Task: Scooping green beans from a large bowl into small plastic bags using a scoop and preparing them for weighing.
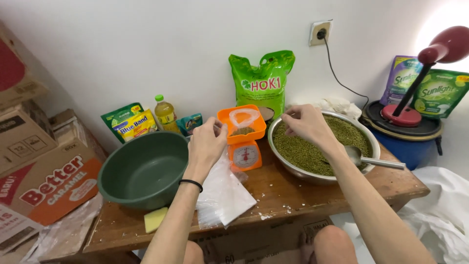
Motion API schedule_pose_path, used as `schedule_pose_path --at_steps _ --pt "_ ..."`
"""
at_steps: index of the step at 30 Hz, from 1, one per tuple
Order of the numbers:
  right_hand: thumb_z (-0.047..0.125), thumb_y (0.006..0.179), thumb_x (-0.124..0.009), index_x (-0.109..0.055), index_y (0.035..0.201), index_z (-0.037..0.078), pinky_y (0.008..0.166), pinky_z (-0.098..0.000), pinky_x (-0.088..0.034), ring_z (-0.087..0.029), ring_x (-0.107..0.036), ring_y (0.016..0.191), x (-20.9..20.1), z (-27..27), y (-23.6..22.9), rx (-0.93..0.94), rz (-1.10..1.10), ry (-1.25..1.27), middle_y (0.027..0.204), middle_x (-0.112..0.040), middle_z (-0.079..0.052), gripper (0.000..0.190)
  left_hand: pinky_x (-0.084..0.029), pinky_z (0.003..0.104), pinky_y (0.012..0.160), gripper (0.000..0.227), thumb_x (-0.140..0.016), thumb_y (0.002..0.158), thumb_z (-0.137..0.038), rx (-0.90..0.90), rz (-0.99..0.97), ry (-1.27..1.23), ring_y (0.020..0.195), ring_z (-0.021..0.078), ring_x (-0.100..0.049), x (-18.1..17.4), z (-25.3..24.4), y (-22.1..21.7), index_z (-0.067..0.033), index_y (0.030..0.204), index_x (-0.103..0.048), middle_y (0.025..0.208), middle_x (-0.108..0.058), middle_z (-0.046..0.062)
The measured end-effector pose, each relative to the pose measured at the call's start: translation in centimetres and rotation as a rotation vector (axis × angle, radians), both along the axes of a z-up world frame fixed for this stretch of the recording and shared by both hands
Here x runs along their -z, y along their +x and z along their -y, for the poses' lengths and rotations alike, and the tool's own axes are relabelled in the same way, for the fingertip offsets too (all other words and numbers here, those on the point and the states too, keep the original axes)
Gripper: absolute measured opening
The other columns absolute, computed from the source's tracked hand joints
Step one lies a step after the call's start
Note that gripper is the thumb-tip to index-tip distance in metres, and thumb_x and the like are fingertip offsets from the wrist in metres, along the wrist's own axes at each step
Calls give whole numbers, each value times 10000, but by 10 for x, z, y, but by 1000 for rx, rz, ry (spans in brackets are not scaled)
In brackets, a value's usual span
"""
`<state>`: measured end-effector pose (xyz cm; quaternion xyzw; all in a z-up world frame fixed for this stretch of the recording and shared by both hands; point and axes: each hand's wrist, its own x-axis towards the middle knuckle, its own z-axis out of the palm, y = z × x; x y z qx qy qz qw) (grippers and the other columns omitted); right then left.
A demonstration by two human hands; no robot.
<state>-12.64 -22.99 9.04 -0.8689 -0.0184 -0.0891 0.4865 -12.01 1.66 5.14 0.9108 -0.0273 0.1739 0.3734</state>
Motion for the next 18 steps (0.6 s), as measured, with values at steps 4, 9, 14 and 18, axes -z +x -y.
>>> schedule_pose_path --at_steps 4,9,14,18 --pt "197 915 -621 -700 1194 -88 724 -360 -610 -270 -750 721 12 -5 19 -15 19 -45 825 -733 -228 407 -563 491 799 306 -569 940 -373 0 -5 -23 907 359 -739 11 -5 14 -128 1063 -707 904 -761 80" --pt "200 949 -625 -701 1226 -58 684 -351 -586 -244 -718 700 20 -15 40 -13 21 -137 791 -727 -195 387 -561 509 809 294 -574 944 -317 15 14 -60 925 377 -732 22 -5 32 -84 1068 -704 929 -755 118" --pt "222 923 -642 -723 1202 -26 710 -374 -579 -262 -738 745 50 -11 90 -21 53 -163 838 -755 -180 382 -564 481 806 287 -586 953 -352 14 14 -65 905 327 -736 41 -9 60 -103 1044 -695 889 -731 86" --pt "250 904 -649 -738 1184 4 738 -382 -585 -252 -750 785 69 -14 127 -24 107 -175 886 -765 -164 383 -573 473 812 323 -591 960 -379 12 11 -111 909 315 -738 49 -6 83 -90 1069 -684 889 -721 95"
